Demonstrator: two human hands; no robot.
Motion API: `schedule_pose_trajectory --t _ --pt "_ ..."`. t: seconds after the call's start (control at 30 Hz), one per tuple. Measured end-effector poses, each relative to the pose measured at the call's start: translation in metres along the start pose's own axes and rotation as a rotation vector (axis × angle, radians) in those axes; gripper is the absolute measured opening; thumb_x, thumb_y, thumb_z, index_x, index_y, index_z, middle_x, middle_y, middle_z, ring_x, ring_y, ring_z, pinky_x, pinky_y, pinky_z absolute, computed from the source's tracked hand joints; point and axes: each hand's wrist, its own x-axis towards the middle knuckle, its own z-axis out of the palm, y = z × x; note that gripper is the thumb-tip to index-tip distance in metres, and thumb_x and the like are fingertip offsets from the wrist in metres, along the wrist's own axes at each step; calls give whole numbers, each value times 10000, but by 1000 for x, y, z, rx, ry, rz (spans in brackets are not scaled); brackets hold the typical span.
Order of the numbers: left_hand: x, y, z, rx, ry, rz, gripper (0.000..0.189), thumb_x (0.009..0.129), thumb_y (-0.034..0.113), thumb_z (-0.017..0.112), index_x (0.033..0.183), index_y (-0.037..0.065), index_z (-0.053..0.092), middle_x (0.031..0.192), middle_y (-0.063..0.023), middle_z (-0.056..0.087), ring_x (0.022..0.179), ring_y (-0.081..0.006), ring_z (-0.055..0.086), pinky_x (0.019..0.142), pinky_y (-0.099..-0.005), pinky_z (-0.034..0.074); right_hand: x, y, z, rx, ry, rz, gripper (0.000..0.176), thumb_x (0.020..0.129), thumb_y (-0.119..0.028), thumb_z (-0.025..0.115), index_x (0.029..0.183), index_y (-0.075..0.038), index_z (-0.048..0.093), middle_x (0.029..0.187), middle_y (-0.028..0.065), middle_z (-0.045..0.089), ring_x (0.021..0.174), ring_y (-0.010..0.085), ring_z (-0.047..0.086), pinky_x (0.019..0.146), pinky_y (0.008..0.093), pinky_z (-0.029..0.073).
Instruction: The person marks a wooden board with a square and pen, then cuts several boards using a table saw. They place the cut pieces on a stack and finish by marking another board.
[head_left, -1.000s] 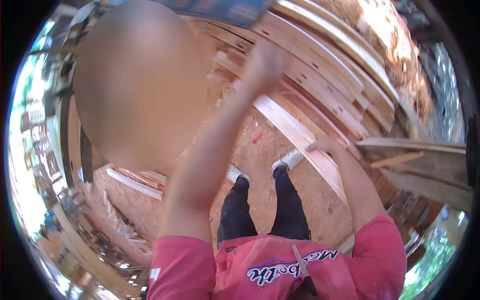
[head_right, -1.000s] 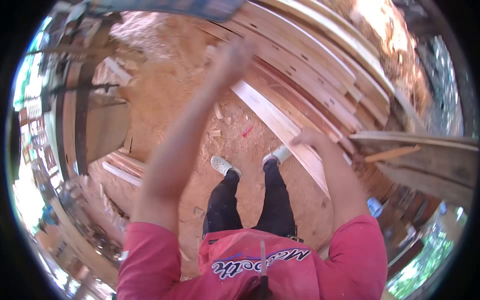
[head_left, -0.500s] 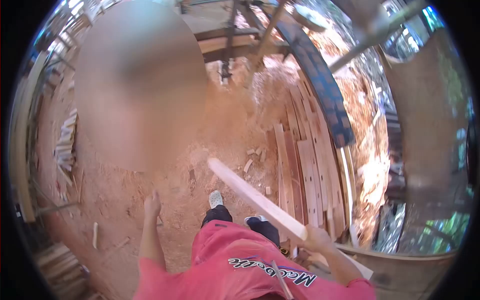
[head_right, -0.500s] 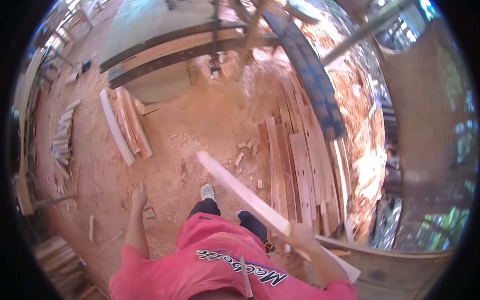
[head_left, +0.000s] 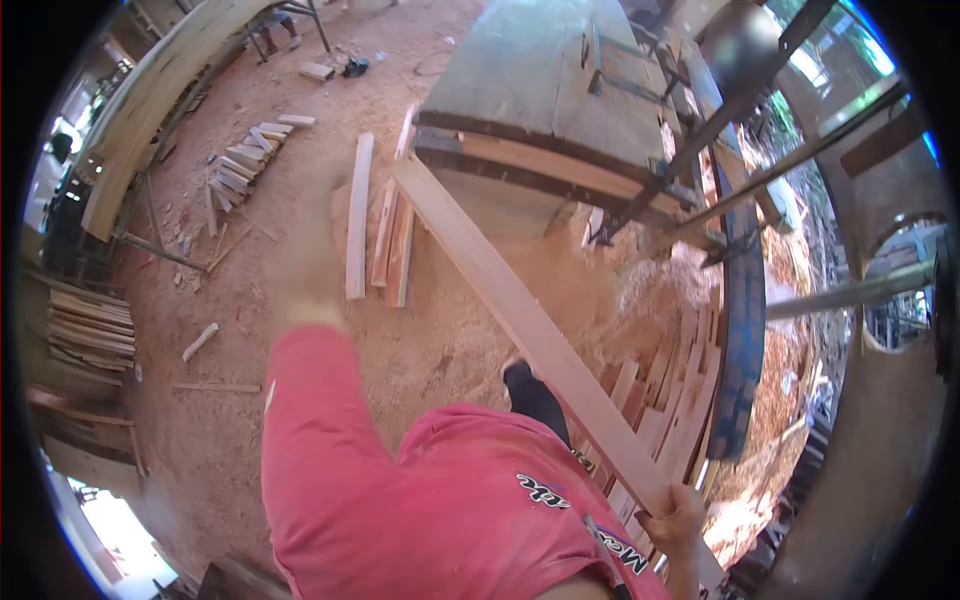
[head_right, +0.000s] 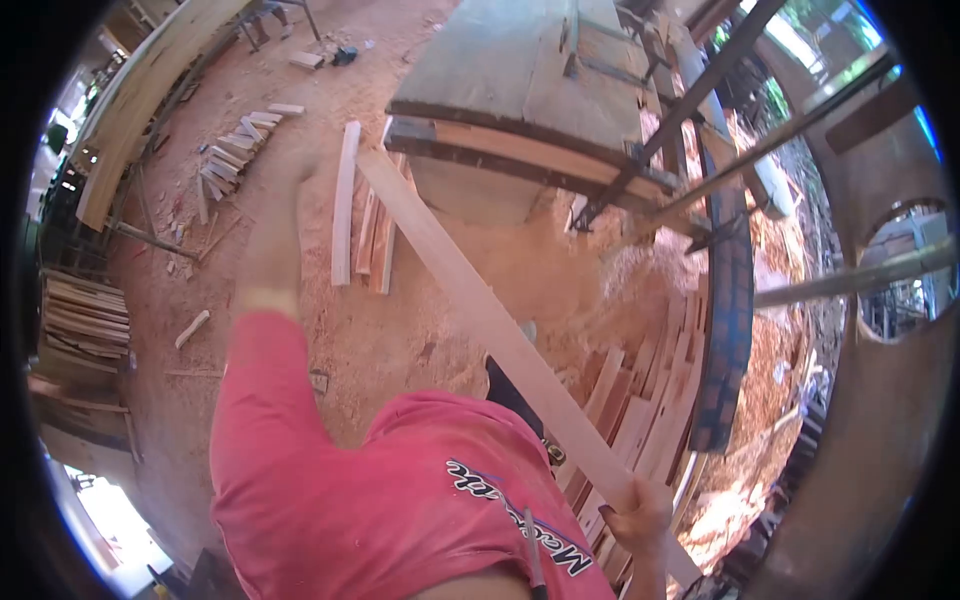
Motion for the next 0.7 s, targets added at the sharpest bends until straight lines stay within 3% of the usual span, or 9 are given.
schedule_pose_trajectory --t 0.03,0.1,0.23,0.27,0.33,0.43,0.6,0.67,0.7 --pt "0 13 -23 365 118 -27 207 922 192 612 1004 34 717 919 -111 688 889 -193 614 782 -367 511 14 17 1 5 -23 7 551 509 -160 884 1010 -43 686 860 175 659 850 396 632 755 466 498" --pt "-5 17 -22 455 189 -72 306 952 267 581 1057 4 698 982 -136 690 925 -216 620 815 -381 508 53 24 -1 46 -13 -28 549 509 -152 882 1007 -36 682 855 176 657 834 401 631 740 466 500" --pt "-98 49 94 262 19 -111 514 1012 417 519 1163 -54 660 1110 -184 694 997 -261 633 880 -411 504 124 47 23 275 1 2 523 579 -170 873 1035 -9 675 852 164 665 803 325 662 723 412 518" --pt "-117 22 138 106 -97 -221 585 1027 483 454 1221 -38 633 1178 -230 676 1127 -307 629 966 -421 472 137 55 21 355 -25 68 497 625 -174 855 1052 4 674 827 153 658 791 281 665 731 380 524" --pt "-168 47 187 -165 -233 -207 566 1028 492 448 1245 1 630 1232 -266 642 1215 -333 599 980 -432 456 176 53 4 363 -103 6 490 637 -184 862 1049 1 672 879 151 677 814 269 672 729 378 523" --pt "-194 93 202 -177 -141 -191 547 1027 469 459 1239 -6 630 1265 -259 630 1240 -366 578 1001 -425 446 231 17 -11 412 -125 -81 460 663 -183 856 1043 -2 670 919 147 691 824 257 672 725 373 521" --pt "-107 165 160 -219 39 -5 510 1018 397 486 1156 -72 632 1340 -225 597 1310 -442 481 1114 -391 368 306 -18 -11 366 -56 -182 436 663 -165 846 1024 -4 662 888 168 682 804 305 672 713 384 518" --pt "-61 183 159 -34 217 256 517 1022 392 479 1067 -92 656 1416 -251 518 1359 -456 416 1149 -455 310 332 -30 -7 337 -58 -171 444 651 -171 849 1016 -2 659 886 177 680 817 329 670 720 398 518" --pt "-38 194 158 45 158 331 546 1024 412 466 1047 -93 671 1467 -264 451 1394 -454 366 1164 -500 267 345 -38 -5 309 -55 -168 453 639 -176 853 1007 -1 655 884 185 678 831 353 668 727 413 517"
